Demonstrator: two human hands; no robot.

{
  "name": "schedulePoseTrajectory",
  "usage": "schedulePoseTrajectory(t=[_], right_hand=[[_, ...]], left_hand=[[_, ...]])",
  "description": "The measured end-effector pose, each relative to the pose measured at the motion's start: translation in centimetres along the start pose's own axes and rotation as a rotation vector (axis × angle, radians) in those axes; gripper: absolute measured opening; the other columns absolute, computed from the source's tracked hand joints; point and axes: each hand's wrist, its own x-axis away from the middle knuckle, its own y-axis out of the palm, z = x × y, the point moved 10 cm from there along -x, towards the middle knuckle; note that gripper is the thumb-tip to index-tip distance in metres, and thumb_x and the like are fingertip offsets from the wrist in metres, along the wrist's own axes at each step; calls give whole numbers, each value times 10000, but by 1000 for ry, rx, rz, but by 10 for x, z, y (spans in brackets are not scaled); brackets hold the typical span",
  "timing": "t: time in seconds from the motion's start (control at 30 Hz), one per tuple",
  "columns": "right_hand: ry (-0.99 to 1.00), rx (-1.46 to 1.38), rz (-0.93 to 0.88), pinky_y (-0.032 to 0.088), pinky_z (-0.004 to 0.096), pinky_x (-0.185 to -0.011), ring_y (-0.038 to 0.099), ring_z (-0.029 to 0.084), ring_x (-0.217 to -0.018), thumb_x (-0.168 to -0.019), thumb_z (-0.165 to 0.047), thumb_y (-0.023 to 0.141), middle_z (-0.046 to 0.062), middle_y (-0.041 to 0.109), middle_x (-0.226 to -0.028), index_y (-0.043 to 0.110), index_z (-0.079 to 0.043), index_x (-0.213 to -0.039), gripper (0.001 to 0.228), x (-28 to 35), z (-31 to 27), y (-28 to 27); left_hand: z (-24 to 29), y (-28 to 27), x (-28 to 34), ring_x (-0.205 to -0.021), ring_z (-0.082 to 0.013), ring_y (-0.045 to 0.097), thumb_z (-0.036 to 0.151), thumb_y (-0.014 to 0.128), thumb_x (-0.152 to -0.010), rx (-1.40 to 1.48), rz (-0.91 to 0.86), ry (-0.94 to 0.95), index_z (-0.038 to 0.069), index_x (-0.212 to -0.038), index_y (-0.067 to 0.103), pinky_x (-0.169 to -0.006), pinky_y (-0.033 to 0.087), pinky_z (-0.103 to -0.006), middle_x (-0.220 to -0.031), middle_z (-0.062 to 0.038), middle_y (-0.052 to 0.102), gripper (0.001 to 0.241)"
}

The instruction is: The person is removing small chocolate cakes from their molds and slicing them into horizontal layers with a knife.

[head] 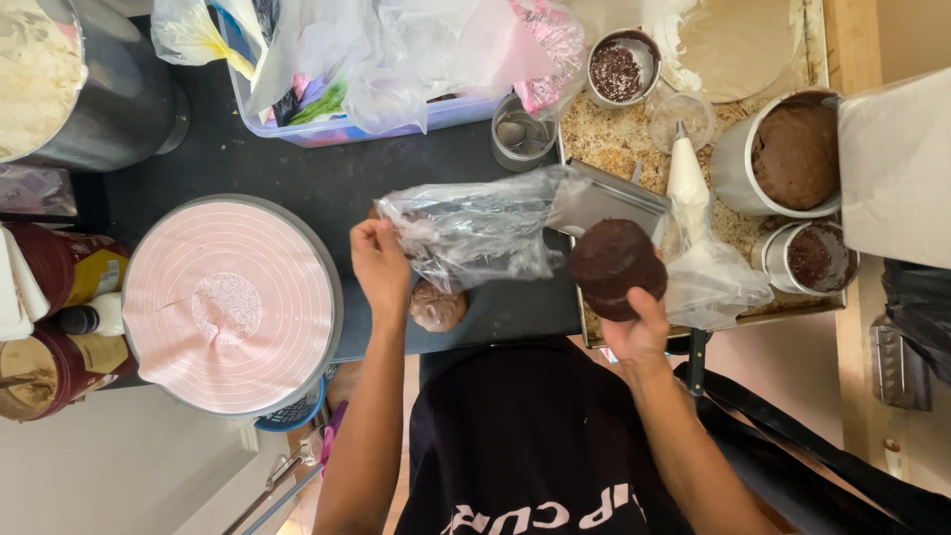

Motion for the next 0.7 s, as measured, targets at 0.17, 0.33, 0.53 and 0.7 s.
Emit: schedulePoseTrajectory(t=[0.17,0.33,0.53,0.7], right_hand=[[100,8,35,397,502,-1207,521,316,-1371,-789,-117,819,120,539,-1446,405,-92,-1532,851,-1,-8,-12],[261,189,-89,414,456,-1162,527,281,-1344,-762,-93,810,109,536,-1426,406,-97,-1508,848,4,2,25],[463,260,-221,439,401,-1127,544,249,-1307,-730,-46,808,100,540,-1375,427,-88,-1466,830,13,26,49],[581,188,-212,453,412,-1095,551,243,-1270,-715,-32,814,88,540,-1327,419,-109,-1445,833,20,41,51]], left_hand=[[133,37,62,-1340,-378,484,287,823,-907,-514,-165,572,-13,-1417,480,-1156,382,-461,-1429,-218,515,684],[177,113,126,-1484,-470,370,458,944,-690,-318,-845,544,-31,-1557,333,-1208,311,-508,-1595,-280,370,1168],[179,140,155,-1329,-394,538,444,906,-652,-390,-1166,547,87,-1520,424,-1087,464,-475,-1455,-172,522,1055],[159,132,147,-1302,-358,581,340,901,-647,-281,-1171,461,102,-1423,523,-1091,488,-427,-1371,-137,572,895]])
